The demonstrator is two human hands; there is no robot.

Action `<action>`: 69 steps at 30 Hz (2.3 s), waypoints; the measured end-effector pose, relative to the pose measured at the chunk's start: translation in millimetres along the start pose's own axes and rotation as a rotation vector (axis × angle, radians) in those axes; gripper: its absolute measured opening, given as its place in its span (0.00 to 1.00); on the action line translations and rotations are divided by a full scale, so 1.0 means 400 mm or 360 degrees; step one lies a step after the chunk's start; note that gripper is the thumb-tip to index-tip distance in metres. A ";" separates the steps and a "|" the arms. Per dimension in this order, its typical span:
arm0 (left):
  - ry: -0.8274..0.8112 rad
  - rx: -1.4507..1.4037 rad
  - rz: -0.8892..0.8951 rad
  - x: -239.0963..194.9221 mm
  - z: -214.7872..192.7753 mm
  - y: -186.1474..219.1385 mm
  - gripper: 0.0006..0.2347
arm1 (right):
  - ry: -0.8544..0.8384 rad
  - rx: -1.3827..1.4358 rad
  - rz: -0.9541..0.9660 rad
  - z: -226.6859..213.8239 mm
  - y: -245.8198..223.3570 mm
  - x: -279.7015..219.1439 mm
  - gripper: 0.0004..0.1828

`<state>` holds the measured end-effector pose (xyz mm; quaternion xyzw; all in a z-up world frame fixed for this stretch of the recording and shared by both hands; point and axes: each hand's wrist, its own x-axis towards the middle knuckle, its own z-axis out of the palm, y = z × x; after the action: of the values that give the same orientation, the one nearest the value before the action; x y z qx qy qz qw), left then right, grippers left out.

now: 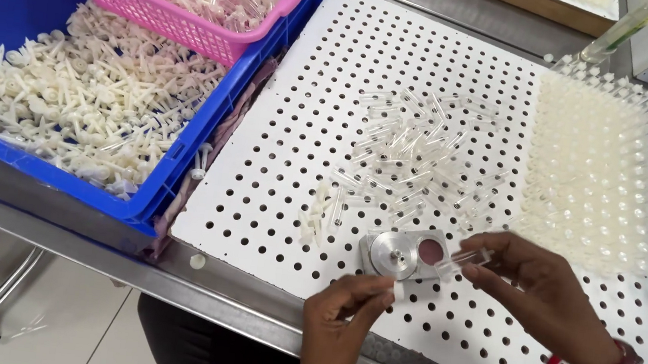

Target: Assembling small plastic tubes by inserting caps and components using a metal jig on a perforated table.

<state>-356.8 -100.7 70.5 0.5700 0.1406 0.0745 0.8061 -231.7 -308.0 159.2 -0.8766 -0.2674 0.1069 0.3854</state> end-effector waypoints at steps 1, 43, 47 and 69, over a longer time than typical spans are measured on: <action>-0.0005 -0.0139 0.0044 0.001 0.011 0.008 0.09 | -0.0012 0.0288 0.0323 0.013 0.002 -0.016 0.18; 0.0539 0.1888 0.0813 0.120 -0.127 0.038 0.21 | 0.0616 -0.1701 0.0410 -0.290 0.312 -0.176 0.17; 0.0459 0.1392 0.1020 0.062 -0.117 -0.023 0.15 | 0.0606 -0.1418 0.0441 -0.273 0.174 -0.188 0.16; -0.0520 -0.0222 0.0578 0.153 -0.193 0.024 0.09 | -0.0226 0.2207 0.0279 0.233 0.058 -0.045 0.16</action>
<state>-322.4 -10.9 46.8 0.5334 -0.1019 0.1345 0.8289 -274.3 -273.3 78.5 -0.4379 -0.0904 0.3405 0.8271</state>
